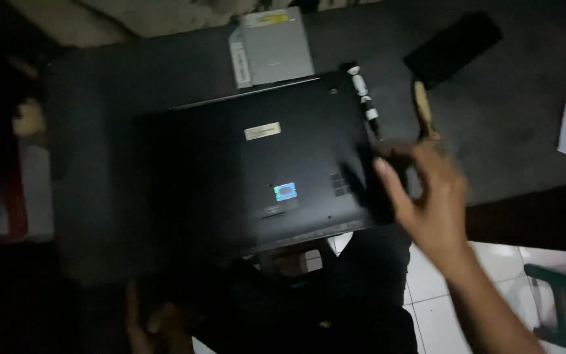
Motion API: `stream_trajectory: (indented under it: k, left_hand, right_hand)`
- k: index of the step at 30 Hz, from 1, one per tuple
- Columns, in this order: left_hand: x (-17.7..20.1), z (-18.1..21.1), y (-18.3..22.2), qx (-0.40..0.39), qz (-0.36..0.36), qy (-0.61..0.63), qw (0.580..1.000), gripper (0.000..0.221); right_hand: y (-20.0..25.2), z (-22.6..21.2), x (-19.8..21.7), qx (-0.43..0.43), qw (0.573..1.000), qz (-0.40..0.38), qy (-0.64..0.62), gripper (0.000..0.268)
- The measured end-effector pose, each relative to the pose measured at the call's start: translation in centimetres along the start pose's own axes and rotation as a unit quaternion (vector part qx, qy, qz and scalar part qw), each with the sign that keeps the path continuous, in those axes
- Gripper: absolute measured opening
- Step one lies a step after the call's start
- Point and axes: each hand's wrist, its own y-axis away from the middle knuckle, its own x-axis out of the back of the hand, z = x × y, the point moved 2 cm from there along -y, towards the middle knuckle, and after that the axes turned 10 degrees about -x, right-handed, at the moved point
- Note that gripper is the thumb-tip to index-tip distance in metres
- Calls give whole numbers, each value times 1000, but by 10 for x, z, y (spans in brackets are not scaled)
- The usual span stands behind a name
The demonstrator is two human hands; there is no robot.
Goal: The person is seen connecting internal components such as the battery and ribbon cables, cleaning the motherboard with a brush, and finally attaching the laptop's back cover.
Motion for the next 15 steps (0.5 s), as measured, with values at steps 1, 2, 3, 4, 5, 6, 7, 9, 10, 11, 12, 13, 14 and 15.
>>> stream_trajectory:
  k: [1,2,3,4,5,6,7,9,10,11,12,13,14,15]
  left_hand:
    - [6,25,2,70,5,143,987,52]
    - [12,51,5,139,7,283,949,68]
    - [9,48,2,136,3,283,949,68]
    - [7,46,-2,113,-13,286,952,70]
    - [3,45,-6,90,-28,289,953,73]
    - [-2,36,-7,86,-32,290,953,73]
    - [-4,27,-8,18,-30,238,971,66]
    - [6,49,-11,-51,-28,183,981,63]
    - [17,74,-13,67,-82,137,985,64]
    - [28,100,-13,185,-132,88,970,65]
    - [21,97,-13,184,-131,86,970,65]
    - [16,94,-13,156,-100,69,980,60]
    - [11,91,-14,128,-68,52,988,56]
    - [11,88,-10,126,-69,52,988,56]
  right_hand:
    - [15,9,-1,-50,999,-14,10,22]
    - [30,17,-3,-99,994,-28,19,35]
    - [40,23,-7,-103,994,-25,21,35]
    - [50,28,-12,-112,993,-24,35,37]
    - [59,35,-17,-119,991,-22,48,38]
    - [60,35,-19,-122,991,-18,49,38]
    - [62,35,-21,-134,990,-6,48,37]
    - [64,35,-25,-148,988,6,46,36]
    - [66,35,-27,-166,986,13,24,32]
    - [67,36,-29,-183,983,20,1,29]
    - [67,36,-29,-184,983,20,-1,29]
    - [69,37,-29,-201,979,16,-17,27]
    - [71,37,-30,-219,975,13,-34,25]
    - [76,36,-28,-220,975,14,-34,25]
